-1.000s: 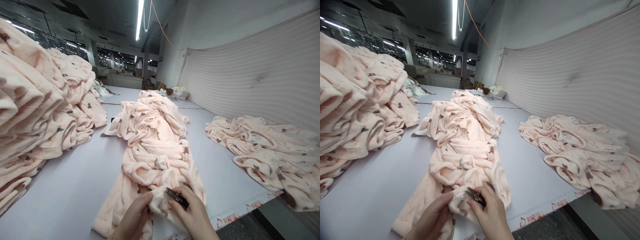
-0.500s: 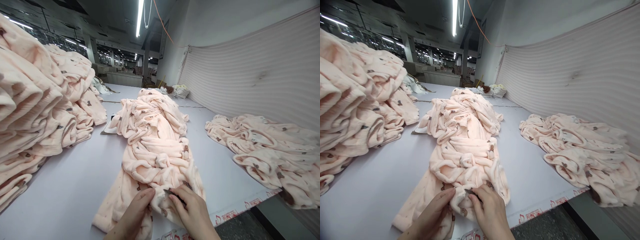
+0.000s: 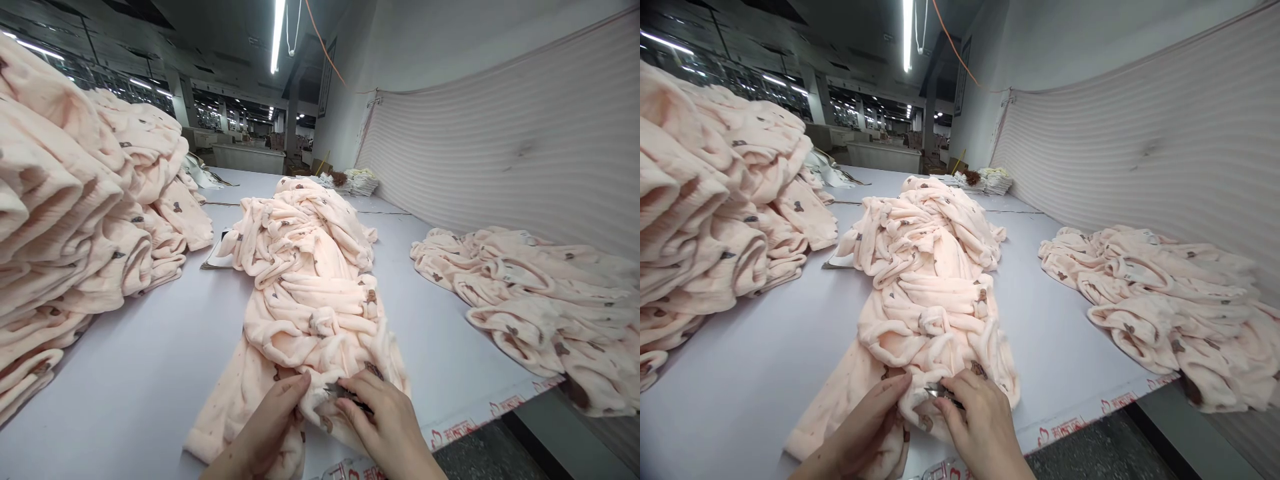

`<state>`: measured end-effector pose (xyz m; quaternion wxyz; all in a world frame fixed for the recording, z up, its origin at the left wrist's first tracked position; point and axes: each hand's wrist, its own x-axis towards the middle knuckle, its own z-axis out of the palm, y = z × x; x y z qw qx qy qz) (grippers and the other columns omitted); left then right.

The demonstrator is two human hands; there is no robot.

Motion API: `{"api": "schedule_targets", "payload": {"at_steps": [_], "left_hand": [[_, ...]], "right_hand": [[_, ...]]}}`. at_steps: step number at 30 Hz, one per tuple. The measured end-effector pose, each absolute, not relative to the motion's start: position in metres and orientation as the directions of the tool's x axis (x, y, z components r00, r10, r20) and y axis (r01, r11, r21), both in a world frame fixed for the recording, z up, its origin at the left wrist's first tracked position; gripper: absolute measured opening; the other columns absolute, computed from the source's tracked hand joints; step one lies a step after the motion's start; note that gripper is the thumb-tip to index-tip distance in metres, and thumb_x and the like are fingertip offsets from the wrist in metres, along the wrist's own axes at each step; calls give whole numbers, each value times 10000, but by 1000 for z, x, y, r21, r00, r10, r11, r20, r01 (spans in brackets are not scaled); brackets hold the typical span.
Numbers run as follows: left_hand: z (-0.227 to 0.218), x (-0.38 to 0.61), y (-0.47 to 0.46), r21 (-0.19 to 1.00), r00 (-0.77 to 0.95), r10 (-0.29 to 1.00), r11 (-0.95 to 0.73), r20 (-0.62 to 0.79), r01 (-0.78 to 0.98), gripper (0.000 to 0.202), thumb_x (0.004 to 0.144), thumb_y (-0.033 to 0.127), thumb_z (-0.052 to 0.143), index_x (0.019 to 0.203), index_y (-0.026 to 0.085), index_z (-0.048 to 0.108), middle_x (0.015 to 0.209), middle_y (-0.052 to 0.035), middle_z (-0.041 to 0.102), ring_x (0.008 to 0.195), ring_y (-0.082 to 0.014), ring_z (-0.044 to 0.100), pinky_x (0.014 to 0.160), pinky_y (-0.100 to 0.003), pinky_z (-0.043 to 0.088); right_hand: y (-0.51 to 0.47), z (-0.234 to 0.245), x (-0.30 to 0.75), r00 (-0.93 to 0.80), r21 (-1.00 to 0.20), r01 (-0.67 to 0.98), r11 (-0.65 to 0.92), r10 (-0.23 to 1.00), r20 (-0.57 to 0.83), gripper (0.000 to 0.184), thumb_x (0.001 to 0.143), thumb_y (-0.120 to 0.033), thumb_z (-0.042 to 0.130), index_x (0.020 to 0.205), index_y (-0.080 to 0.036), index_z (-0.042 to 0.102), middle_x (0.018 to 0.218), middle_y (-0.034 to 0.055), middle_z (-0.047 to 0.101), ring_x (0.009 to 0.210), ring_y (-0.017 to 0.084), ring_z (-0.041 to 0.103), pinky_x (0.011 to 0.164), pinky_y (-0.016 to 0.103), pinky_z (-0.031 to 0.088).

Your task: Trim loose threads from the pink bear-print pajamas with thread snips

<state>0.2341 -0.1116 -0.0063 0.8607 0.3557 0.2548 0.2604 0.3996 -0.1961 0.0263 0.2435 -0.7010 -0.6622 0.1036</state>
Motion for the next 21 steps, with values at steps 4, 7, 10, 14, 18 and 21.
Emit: {"api": "schedule_targets", "payload": {"at_steps": [4, 7, 10, 14, 18, 21], "left_hand": [[-2, 235, -110, 748, 727, 634, 611, -264, -261, 327, 805, 433, 633, 714, 125, 692, 594, -27, 655, 554, -124, 549, 605, -227, 432], [1, 237, -110, 736, 737, 613, 632, -284, -243, 340, 786, 447, 646, 654, 135, 671, 553, -18, 632, 553, -136, 555, 605, -238, 441], [-1, 238, -109, 748, 728, 627, 617, -279, -244, 372, 795, 475, 624, 657, 133, 671, 533, -15, 611, 558, -143, 554, 616, -249, 435], [-12, 239, -106, 792, 676, 665, 578, -317, -197, 390, 775, 515, 630, 667, 142, 661, 515, 10, 568, 517, -129, 504, 566, -248, 396], [-15, 240, -102, 801, 689, 661, 565, -296, -198, 392, 776, 515, 628, 683, 136, 660, 555, 10, 560, 561, -127, 489, 587, -249, 381], [-14, 240, -100, 795, 700, 655, 570, -286, -208, 376, 771, 502, 641, 695, 134, 655, 588, 14, 549, 589, -121, 468, 599, -244, 369]], "right_hand": [[-192, 21, 399, 134, -556, 831, -22, 978, 162, 193, 917, -295, 504, 936, -269, 694, 847, 5, 680, 811, 191, 640, 696, 270, 458], [-189, 19, 401, 188, -666, 744, -60, 974, 122, 246, 927, -330, 487, 838, -242, 700, 814, 7, 682, 800, 183, 641, 694, 259, 467], [-191, 19, 399, 191, -663, 746, -59, 973, 128, 178, 900, -330, 534, 917, -238, 685, 887, 15, 688, 856, 194, 638, 721, 262, 478], [-195, 21, 392, 112, -455, 891, 5, 967, 230, 183, 896, -285, 523, 1025, -256, 650, 932, 28, 678, 840, 221, 630, 731, 307, 462], [-192, 21, 388, 117, -436, 900, 5, 960, 254, 187, 917, -281, 479, 976, -265, 656, 876, 19, 675, 783, 204, 633, 681, 288, 456], [-189, 21, 389, 140, -478, 878, 0, 956, 257, 189, 910, -286, 484, 977, -265, 659, 878, 16, 677, 803, 206, 637, 684, 285, 460]]}}
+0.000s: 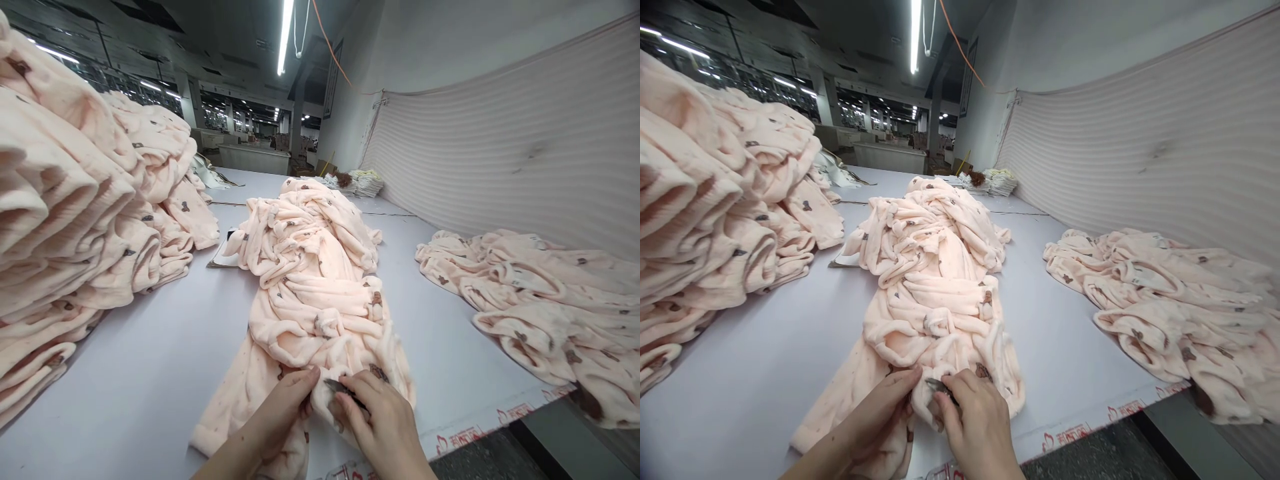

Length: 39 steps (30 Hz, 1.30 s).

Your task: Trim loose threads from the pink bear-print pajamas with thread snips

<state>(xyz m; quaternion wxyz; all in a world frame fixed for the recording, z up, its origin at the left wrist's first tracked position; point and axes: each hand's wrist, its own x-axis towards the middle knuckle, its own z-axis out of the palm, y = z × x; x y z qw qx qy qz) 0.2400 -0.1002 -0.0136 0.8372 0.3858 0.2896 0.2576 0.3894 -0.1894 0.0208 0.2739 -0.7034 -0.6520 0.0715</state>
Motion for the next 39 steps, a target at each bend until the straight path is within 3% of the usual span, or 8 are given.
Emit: {"api": "schedule_targets", "payload": {"at_steps": [5, 11, 16, 20, 24, 28, 33, 39], "left_hand": [[-15, 241, -97, 787, 716, 638, 581, -284, -205, 339, 768, 470, 656, 735, 132, 660, 637, 16, 536, 616, -113, 437, 600, -234, 349], [-11, 240, -92, 771, 761, 593, 604, -264, -202, 248, 742, 373, 711, 732, 129, 670, 604, 32, 503, 593, -86, 436, 592, -210, 341], [-6, 239, -87, 756, 768, 576, 625, -279, -194, 224, 658, 273, 785, 781, 111, 689, 657, 14, 558, 574, -58, 465, 533, -177, 312], [-10, 248, -82, 756, 726, 619, 618, -300, -216, 234, 632, 277, 808, 708, 118, 654, 547, 50, 522, 473, -34, 416, 456, -162, 248], [-14, 265, -73, 730, 722, 622, 638, -302, -244, 259, 658, 297, 790, 653, 120, 601, 542, 45, 538, 460, -30, 418, 449, -153, 278], [-11, 284, -62, 688, 731, 601, 679, -322, -256, 246, 753, 284, 717, 660, 126, 553, 585, 51, 529, 454, -35, 436, 414, -152, 296], [7, 273, -38, 686, 649, 696, 634, -307, -356, 187, 878, 208, 573, 710, 134, 539, 600, 71, 494, 472, -54, 469, 426, -169, 383], [47, 149, -1, 805, 137, 965, 261, -222, -533, 305, 914, 140, 382, 654, 181, 535, 485, 99, 352, 544, -92, 531, 610, -176, 473]], "right_hand": [[-189, 14, 398, 271, -682, 729, -53, 938, 217, 222, 914, -360, 482, 911, -252, 676, 907, 22, 688, 877, 205, 643, 740, 270, 486], [-178, 10, 390, 287, -828, 559, -51, 948, 136, 424, 802, -296, 641, 1217, -245, 569, 1122, 47, 663, 1010, 231, 610, 867, 320, 470], [-163, 16, 379, 190, -851, 521, 70, 962, 196, 119, 864, -294, 581, 835, -213, 663, 817, 18, 667, 800, 184, 596, 721, 264, 439], [-172, 8, 381, 398, -997, 73, 7, 916, 36, 265, 839, -438, 617, 735, -201, 564, 626, -31, 531, 592, 119, 489, 577, 218, 396], [-205, -10, 375, 329, -936, -301, -182, 902, -281, 429, 770, -586, 637, 659, -191, 516, 462, -63, 439, 413, 61, 326, 426, 174, 262], [-214, -21, 363, 392, -986, -67, -155, 905, -168, 422, 760, -608, 622, 715, -190, 580, 491, -35, 512, 437, 97, 421, 447, 205, 340], [-167, -32, 371, 462, -855, 518, 18, 836, 297, 372, 826, -364, 614, 1171, -229, 572, 1095, 71, 660, 979, 233, 604, 842, 333, 478], [-143, -53, 387, 392, -807, 589, 40, 859, 328, 343, 831, -348, 605, 1143, -205, 614, 1147, 91, 669, 1079, 266, 598, 916, 370, 462]]}}
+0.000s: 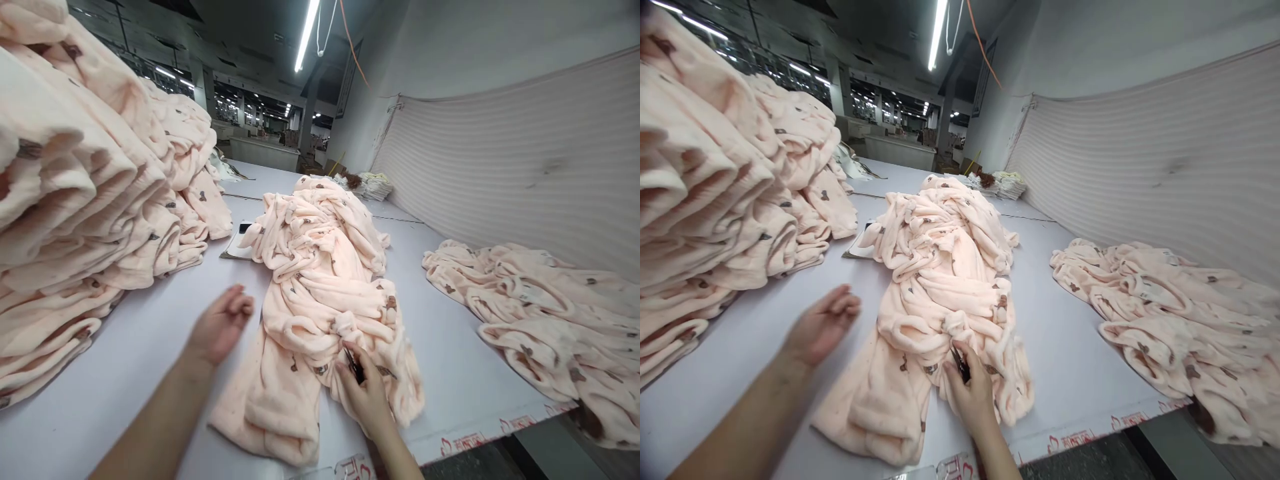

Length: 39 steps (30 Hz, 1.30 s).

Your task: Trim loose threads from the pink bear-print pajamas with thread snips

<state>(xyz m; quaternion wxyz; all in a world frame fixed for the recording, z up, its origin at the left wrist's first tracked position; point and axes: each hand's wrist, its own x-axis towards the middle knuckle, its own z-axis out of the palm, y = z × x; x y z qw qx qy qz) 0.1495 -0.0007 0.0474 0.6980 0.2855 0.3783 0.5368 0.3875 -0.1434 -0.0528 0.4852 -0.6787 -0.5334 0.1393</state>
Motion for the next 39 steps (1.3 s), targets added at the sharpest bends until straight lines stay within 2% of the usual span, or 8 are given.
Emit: {"api": "schedule_targets", "payload": {"at_steps": [3, 5, 9, 14, 18, 25, 30, 39], "left_hand": [[44, 78, -12, 926, -155, 972, 110, -176, -361, 213, 855, 265, 479, 747, 197, 649, 642, 45, 588, 985, -168, 585, 921, -268, 439], [23, 44, -31, 988, -323, 946, 70, -23, 135, 232, 830, 351, 545, 970, 221, 676, 987, 5, 692, 1243, -256, 439, 1026, -445, 336], [-45, 24, -71, 459, 12, 982, -98, 188, 883, 350, 870, 347, 438, 1140, 235, 632, 1201, -88, 664, 1242, -321, 489, 1030, -628, 248], [-85, 78, -97, 397, 410, 857, -510, 314, 763, 316, 799, 360, 553, 1085, 280, 662, 1329, -91, 569, 1348, -355, 345, 1054, -619, 282], [-60, 107, -97, 601, 424, 891, -430, 162, 674, 219, 838, 315, 503, 992, 258, 647, 1163, -71, 639, 1258, -304, 459, 1077, -577, 272], [-29, 113, -105, 799, 332, 941, -145, -72, 583, 359, 828, 498, 525, 1038, 216, 595, 941, -72, 674, 942, -283, 588, 893, -449, 388], [-31, 167, -100, 814, 338, 940, -229, 43, 533, 210, 764, 309, 581, 943, 200, 578, 958, -95, 638, 930, -297, 571, 821, -399, 387], [-46, 178, -103, 907, 155, 943, -328, 295, 263, 293, 813, 124, 400, 1079, 242, 430, 989, -47, 565, 916, -213, 568, 835, -335, 428]], "right_hand": [[-147, -48, 389, 402, -814, 579, 43, 854, 331, 241, 857, -364, 580, 998, -190, 668, 1020, 82, 708, 979, 246, 638, 860, 332, 487], [-148, -41, 390, 435, -818, 574, 24, 838, 330, 229, 872, -373, 566, 894, -173, 675, 903, 76, 715, 863, 231, 654, 770, 308, 506], [-151, -27, 388, 510, -813, 581, -38, 796, 328, 258, 899, -361, 517, 814, -159, 653, 800, 75, 693, 754, 225, 637, 646, 295, 489], [-167, -27, 342, 394, -740, 673, -3, 848, 355, 254, 796, -254, 578, 1041, -228, 639, 942, 57, 706, 850, 247, 648, 737, 317, 483], [-169, -45, 294, 128, -700, 704, 117, 949, 287, 323, 766, -213, 571, 1078, -274, 626, 1025, 34, 675, 843, 220, 662, 699, 279, 497], [-132, -40, 323, 180, -841, 536, 76, 963, 202, 148, 865, -240, 491, 816, -184, 619, 776, 23, 626, 771, 199, 595, 696, 274, 473], [-129, -28, 348, 221, -855, 515, 65, 953, 206, 124, 875, -253, 504, 913, -177, 595, 837, 23, 633, 803, 194, 594, 713, 271, 482], [-140, -28, 371, 88, -322, 947, 21, 943, 322, 271, 745, -114, 457, 932, -221, 620, 1040, 79, 587, 778, 225, 623, 598, 312, 487]]}}
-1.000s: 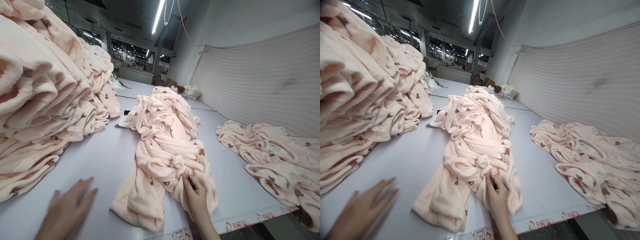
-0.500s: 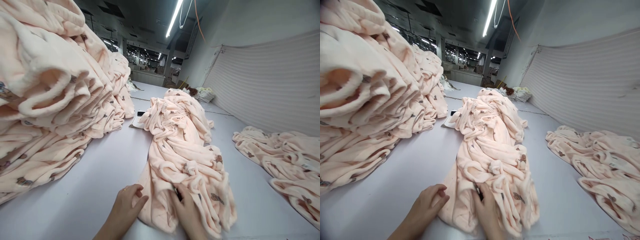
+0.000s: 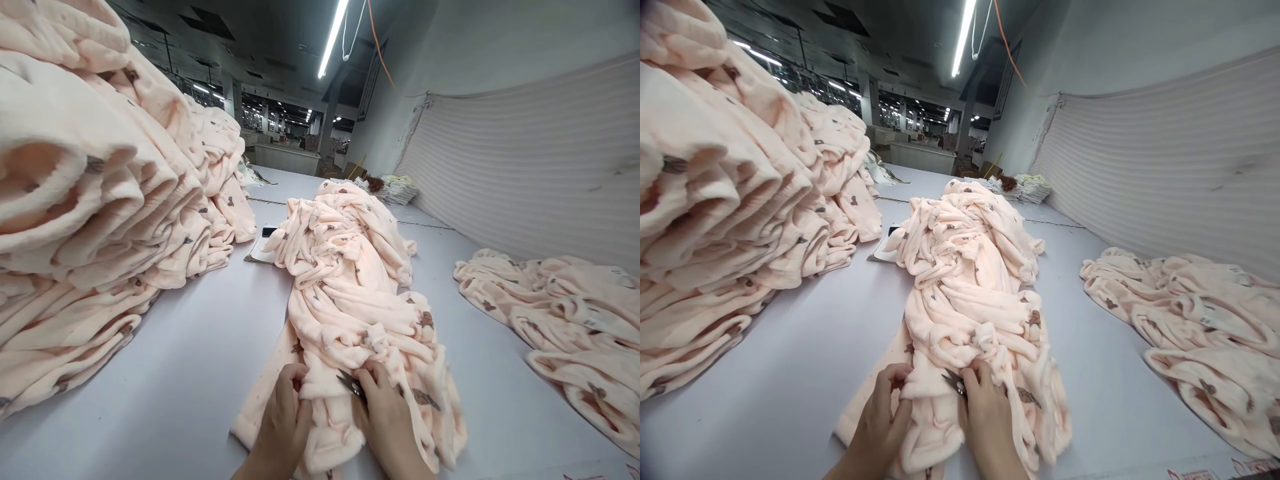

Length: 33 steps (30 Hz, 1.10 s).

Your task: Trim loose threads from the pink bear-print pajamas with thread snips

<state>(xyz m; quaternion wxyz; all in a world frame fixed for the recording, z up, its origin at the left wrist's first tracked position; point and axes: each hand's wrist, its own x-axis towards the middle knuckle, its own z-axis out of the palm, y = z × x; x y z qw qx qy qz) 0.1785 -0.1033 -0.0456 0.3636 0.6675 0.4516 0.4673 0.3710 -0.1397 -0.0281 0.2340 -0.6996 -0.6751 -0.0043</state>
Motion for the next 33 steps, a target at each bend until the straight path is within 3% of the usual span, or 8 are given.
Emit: {"api": "schedule_targets", "payload": {"at_steps": [6, 10, 14, 17, 19, 22, 28, 33], "left_hand": [[-63, 174, -95, 807, 250, 879, -473, 406, 354, 397, 816, 54, 427, 1151, 258, 370, 1048, -55, 557, 971, -200, 570, 851, -320, 454], [-64, 170, -92, 833, 232, 904, -422, 358, 357, 384, 799, 73, 463, 1135, 246, 395, 1043, -67, 573, 973, -213, 580, 864, -344, 459], [-47, 166, -87, 934, 254, 951, -244, 176, 263, 359, 769, 133, 534, 1118, 210, 503, 1083, -79, 622, 1034, -239, 577, 931, -364, 422], [-29, 167, -78, 996, 457, 888, 14, -52, 86, 166, 828, 287, 542, 906, 185, 648, 915, -58, 679, 921, -237, 609, 821, -323, 455], [-21, 168, -71, 958, 572, 796, 280, -197, -60, 233, 833, 370, 556, 794, 169, 669, 780, -46, 681, 796, -223, 622, 730, -310, 466], [-13, 172, -65, 790, 644, 714, 548, -273, -273, 245, 803, 380, 605, 864, 153, 675, 754, -50, 694, 742, -215, 635, 720, -323, 477], [-3, 176, -64, 678, 693, 688, 617, -216, -401, 230, 825, 296, 573, 894, 122, 707, 858, -91, 718, 878, -234, 633, 802, -322, 468], [-2, 176, -64, 668, 692, 694, 612, -198, -423, 263, 891, 256, 496, 950, 117, 712, 924, -89, 721, 973, -222, 602, 858, -305, 446]], "right_hand": [[-143, 8, 341, 69, -552, 830, 79, 968, 243, 284, 836, -278, 536, 1111, -308, 602, 1025, 31, 594, 870, 205, 624, 716, 282, 494], [-142, 6, 328, 50, -537, 837, 104, 963, 264, 209, 883, -288, 483, 1024, -304, 636, 954, 21, 642, 784, 209, 630, 670, 295, 465], [-141, -12, 330, 91, -501, 862, 80, 947, 308, 254, 823, -290, 546, 1071, -278, 598, 910, 29, 644, 785, 234, 633, 658, 308, 460], [-131, -22, 338, 140, -504, 862, 43, 937, 319, 208, 810, -184, 471, 975, -254, 577, 838, 19, 647, 718, 211, 631, 627, 292, 452], [-120, -22, 343, 236, -549, 836, -24, 918, 319, 100, 834, -194, 453, 874, -238, 533, 749, 4, 628, 656, 192, 616, 591, 272, 439], [-110, -16, 347, 297, -558, 826, -85, 906, 302, 67, 832, -219, 505, 769, -235, 488, 687, -13, 592, 608, 183, 581, 562, 266, 416], [-125, 3, 342, 82, -616, 779, 116, 955, 284, 185, 862, -291, 557, 1039, -287, 613, 938, 13, 657, 841, 214, 622, 702, 281, 464], [-129, 10, 341, 67, -588, 805, 80, 972, 224, 192, 936, -308, 466, 1002, -272, 643, 945, 18, 670, 857, 208, 632, 725, 295, 459]]}}
